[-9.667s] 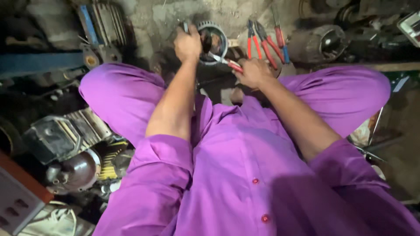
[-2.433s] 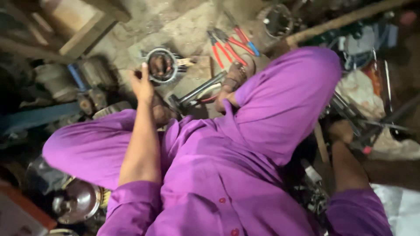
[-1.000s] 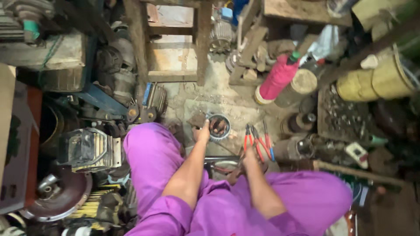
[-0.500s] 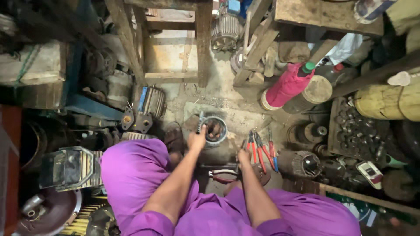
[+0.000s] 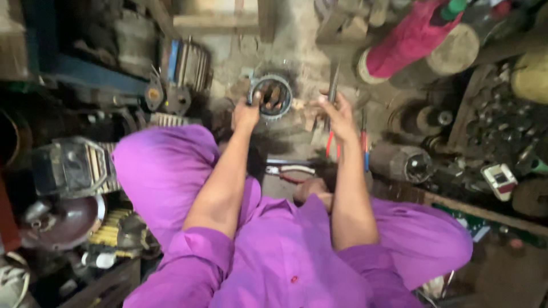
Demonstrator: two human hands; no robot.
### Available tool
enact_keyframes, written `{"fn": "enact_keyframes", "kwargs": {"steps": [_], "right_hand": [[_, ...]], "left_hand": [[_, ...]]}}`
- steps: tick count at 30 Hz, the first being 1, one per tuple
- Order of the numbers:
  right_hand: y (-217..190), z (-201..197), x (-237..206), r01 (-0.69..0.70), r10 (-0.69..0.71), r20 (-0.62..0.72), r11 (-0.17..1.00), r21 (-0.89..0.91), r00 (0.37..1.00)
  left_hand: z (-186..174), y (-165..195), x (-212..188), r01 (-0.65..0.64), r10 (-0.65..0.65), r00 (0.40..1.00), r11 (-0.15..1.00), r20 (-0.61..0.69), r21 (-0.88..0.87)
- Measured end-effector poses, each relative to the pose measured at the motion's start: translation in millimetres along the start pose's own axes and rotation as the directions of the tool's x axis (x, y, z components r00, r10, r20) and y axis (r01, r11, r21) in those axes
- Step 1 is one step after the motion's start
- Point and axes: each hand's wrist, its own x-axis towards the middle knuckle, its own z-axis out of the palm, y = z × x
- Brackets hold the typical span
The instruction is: The person sits on the floor and uses pliers and a hammer to manipulate copper windings inside a cylindrical electrical component. They repeatedly pull, cut, and adjust the wires while holding the component steady.
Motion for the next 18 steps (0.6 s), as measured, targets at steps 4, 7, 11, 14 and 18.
{"fn": "enact_keyframes", "kwargs": {"steps": [4,7,11,14,18], "right_hand": [[-16,5,-37,0.049,-0.06,-0.066,0.985,-0.164,0.996],[-8,11,-65,-0.165,0.164,-0.025,0.985,-0.055,0.986],[11,13,-78,-0.15,0.202,0.11,0.92,-0.361,0.973],[18,14,-76,-0.104,0.155,0.088,0.898,-0.427,0.984],[20,22,-60,-0.071,0.136,0.101,0.873,-0.483,0.985]], "left_hand": [[6,-7,7,-0.025,0.025,1.0,0.999,0.016,0.025],[13,-13,9,-0.069,0.069,0.997,0.997,-0.029,-0.022],[16,-14,7,-0.034,0.034,0.999,0.997,-0.014,-0.063],[14,-11,4,-0.042,0.041,0.999,0.998,-0.018,-0.054],[11,-10,4,-0.052,0.052,0.999,0.997,-0.004,-0.055]]}}
